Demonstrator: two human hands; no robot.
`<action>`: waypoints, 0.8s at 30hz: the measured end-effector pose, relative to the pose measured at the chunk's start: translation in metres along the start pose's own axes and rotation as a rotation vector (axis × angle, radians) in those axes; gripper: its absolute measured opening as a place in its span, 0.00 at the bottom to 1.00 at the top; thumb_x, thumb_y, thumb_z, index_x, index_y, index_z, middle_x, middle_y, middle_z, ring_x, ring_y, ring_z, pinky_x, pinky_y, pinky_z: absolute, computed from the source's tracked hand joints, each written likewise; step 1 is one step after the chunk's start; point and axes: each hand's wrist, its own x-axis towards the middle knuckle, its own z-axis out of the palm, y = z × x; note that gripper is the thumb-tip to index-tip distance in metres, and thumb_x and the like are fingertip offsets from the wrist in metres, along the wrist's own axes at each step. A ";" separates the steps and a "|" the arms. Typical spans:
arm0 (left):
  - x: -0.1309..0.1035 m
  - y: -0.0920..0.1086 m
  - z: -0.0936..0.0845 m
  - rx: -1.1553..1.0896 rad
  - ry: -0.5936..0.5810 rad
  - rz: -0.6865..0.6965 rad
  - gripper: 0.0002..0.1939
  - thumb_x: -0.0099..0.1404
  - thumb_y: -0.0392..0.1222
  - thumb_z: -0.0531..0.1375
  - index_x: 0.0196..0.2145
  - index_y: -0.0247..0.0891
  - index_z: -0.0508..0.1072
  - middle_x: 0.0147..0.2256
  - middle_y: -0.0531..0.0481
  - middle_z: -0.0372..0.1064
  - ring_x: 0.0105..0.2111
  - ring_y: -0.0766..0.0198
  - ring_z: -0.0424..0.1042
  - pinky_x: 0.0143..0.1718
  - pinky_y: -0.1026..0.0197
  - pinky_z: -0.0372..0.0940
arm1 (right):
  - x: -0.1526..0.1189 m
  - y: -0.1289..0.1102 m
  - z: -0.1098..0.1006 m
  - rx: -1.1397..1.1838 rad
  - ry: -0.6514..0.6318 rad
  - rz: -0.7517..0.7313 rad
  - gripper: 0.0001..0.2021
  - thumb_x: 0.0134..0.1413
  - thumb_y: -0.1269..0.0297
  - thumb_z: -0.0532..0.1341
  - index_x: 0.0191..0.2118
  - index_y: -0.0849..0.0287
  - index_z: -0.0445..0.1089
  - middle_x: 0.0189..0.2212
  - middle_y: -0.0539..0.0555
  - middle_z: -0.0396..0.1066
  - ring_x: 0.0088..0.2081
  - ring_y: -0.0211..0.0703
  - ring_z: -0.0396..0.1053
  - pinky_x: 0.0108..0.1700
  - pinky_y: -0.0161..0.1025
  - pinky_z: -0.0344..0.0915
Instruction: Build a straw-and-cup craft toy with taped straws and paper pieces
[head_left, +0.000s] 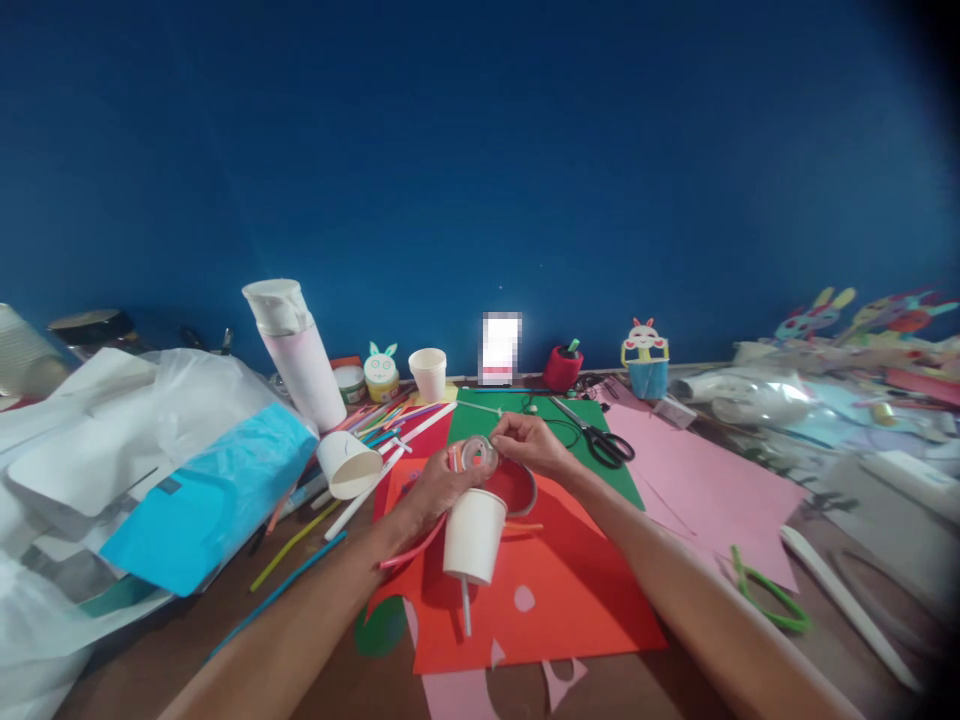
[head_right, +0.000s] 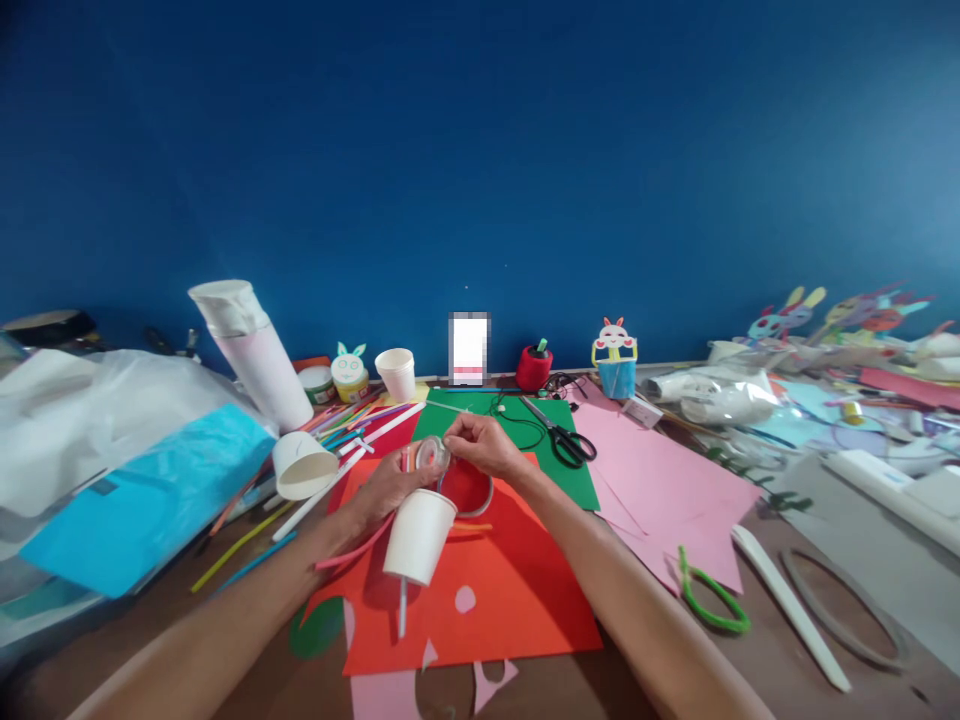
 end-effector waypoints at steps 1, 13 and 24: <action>0.000 -0.001 -0.001 0.005 0.002 -0.005 0.20 0.45 0.48 0.66 0.33 0.35 0.67 0.24 0.54 0.63 0.19 0.72 0.60 0.20 0.67 0.56 | 0.000 0.001 0.000 -0.008 0.014 -0.001 0.07 0.46 0.63 0.60 0.26 0.61 0.64 0.17 0.45 0.64 0.19 0.31 0.61 0.21 0.29 0.57; 0.001 0.006 -0.001 -0.120 -0.048 -0.029 0.16 0.49 0.48 0.64 0.27 0.36 0.63 0.20 0.58 0.56 0.17 0.74 0.55 0.18 0.69 0.52 | -0.003 -0.004 0.004 0.025 -0.002 0.004 0.11 0.44 0.62 0.62 0.34 0.62 0.69 0.27 0.51 0.71 0.28 0.36 0.68 0.32 0.33 0.64; -0.004 0.014 -0.001 -0.085 -0.077 -0.055 0.17 0.50 0.48 0.63 0.23 0.37 0.58 0.18 0.59 0.51 0.15 0.75 0.51 0.15 0.69 0.46 | -0.003 -0.003 0.000 -0.167 -0.012 -0.059 0.09 0.47 0.63 0.59 0.34 0.62 0.70 0.27 0.51 0.72 0.28 0.37 0.68 0.31 0.33 0.63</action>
